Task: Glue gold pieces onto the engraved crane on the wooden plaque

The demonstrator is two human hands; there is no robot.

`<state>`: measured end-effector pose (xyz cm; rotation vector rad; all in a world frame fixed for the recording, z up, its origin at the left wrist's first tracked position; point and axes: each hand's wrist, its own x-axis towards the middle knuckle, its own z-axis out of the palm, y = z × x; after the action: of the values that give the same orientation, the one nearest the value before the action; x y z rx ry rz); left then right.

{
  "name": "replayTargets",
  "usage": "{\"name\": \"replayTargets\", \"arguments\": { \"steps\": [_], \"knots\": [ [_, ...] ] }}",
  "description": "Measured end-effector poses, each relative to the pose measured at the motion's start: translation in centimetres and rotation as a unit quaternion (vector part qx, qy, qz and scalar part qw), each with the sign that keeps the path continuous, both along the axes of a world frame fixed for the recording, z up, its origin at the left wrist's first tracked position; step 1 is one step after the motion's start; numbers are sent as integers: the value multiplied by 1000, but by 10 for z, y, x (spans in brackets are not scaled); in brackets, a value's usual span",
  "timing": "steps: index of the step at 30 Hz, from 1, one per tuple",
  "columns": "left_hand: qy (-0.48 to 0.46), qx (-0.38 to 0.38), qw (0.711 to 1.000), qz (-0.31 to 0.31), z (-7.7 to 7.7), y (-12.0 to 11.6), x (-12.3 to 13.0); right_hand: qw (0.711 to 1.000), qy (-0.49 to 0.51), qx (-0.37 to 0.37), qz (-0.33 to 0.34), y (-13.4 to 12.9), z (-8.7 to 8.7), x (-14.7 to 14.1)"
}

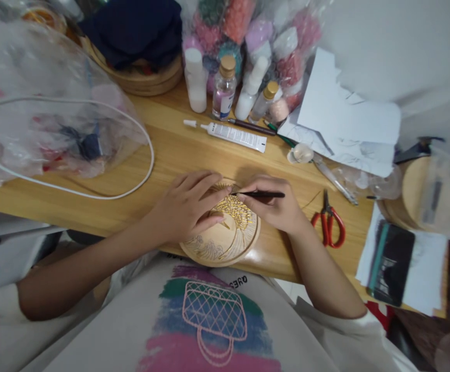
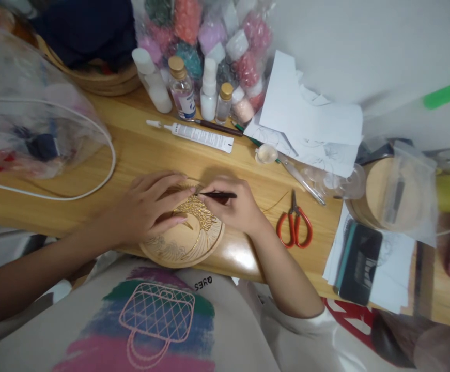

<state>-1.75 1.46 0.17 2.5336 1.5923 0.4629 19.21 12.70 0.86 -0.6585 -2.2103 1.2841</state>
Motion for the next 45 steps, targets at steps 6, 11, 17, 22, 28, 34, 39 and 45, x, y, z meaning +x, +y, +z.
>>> {"name": "replayTargets", "arguments": {
  "steps": [6,11,17,22,28,34,39,45],
  "knots": [
    [3,6,1000,-4,-1,0,0,1000,15,8,7,1,-3,-1],
    [0,17,1000,-2,-4,0,-1,1000,20,-1,-1,0,-4,-2],
    [-8,-21,1000,12,-3,-1,0,1000,15,-4,-7,0,-6,-2],
    [-7,-20,1000,10,-3,0,0,1000,19,-2,-2,0,-7,-3],
    [-1,-46,999,12,-2,0,-1,1000,22,4,-2,1,-7,-3],
    [-7,-33,999,7,-3,0,-1,1000,18,0,-1,1,-5,-2],
    [-3,-40,999,5,-1,0,-2,1000,5,0,-1,0,-4,0],
    [-5,-33,999,8,1,-1,-1,1000,4,-5,3,0,-2,0]
  ]
}}
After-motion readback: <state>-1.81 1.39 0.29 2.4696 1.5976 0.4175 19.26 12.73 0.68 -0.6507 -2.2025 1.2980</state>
